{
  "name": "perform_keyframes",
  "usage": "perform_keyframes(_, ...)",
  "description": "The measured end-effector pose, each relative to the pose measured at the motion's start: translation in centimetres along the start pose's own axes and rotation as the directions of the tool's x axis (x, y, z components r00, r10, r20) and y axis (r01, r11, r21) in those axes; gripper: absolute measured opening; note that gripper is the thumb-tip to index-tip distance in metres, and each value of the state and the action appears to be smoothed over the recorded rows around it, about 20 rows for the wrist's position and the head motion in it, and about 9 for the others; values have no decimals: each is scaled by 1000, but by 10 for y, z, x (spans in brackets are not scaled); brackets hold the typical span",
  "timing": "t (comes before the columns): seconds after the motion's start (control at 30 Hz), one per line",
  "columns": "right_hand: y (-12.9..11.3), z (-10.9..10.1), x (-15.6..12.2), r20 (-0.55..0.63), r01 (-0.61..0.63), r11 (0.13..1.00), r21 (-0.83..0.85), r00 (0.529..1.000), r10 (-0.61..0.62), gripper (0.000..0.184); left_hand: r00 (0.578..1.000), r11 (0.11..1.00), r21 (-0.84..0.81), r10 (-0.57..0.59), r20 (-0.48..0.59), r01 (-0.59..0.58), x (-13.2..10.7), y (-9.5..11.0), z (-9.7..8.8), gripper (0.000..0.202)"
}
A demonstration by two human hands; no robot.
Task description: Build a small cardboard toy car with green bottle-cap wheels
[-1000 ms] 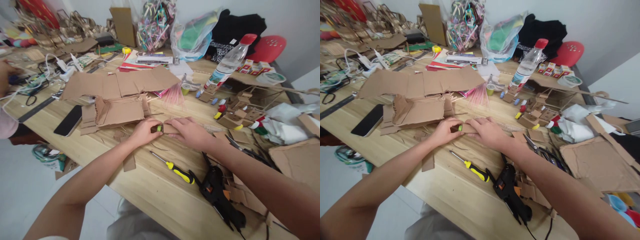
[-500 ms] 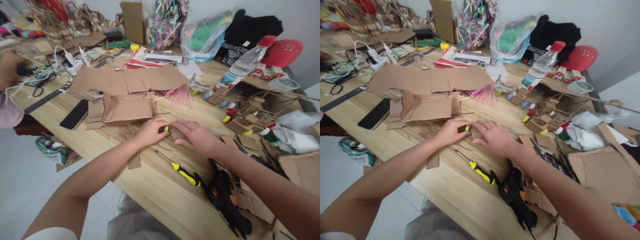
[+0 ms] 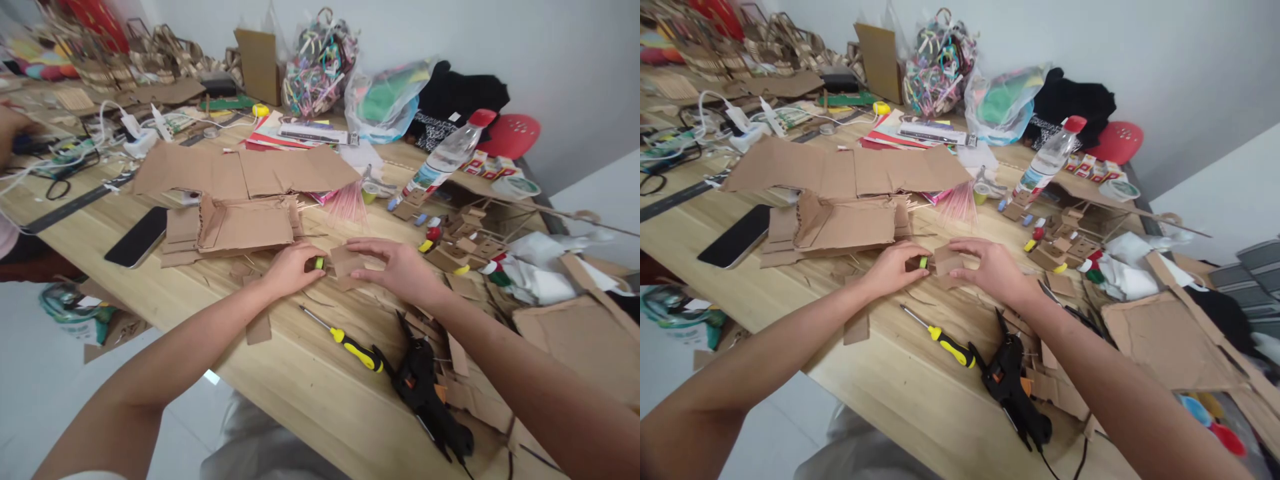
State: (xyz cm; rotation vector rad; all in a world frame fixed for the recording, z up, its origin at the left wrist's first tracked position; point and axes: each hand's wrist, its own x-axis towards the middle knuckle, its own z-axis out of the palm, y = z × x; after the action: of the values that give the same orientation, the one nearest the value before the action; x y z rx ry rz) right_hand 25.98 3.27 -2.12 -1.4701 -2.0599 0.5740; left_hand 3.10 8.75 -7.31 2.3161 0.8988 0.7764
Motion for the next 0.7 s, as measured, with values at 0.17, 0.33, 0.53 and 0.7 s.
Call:
perform_keyframes(0.17,-18,-10,-15,-152,105,994,-11,983,-105,38,986,988,-58,140,-86,-146,-5,9,-10,58)
perform_keyframes(0.33,-47,-15,-32,-231,250,966,-62,938,-257,36,929,939,-68,321,-187,-338,-14,43,-20,57)
perform_keyframes(0.53,-65,-11,-48,-318,305,945,-118,890,-327,29,863,902,4,415,-288,-432,-21,66,-21,38)
perform_keyframes(0.7,-72,-12,-60,-317,351,906,-238,853,-414,31,795,841,169,540,-276,-513,-30,71,-25,39)
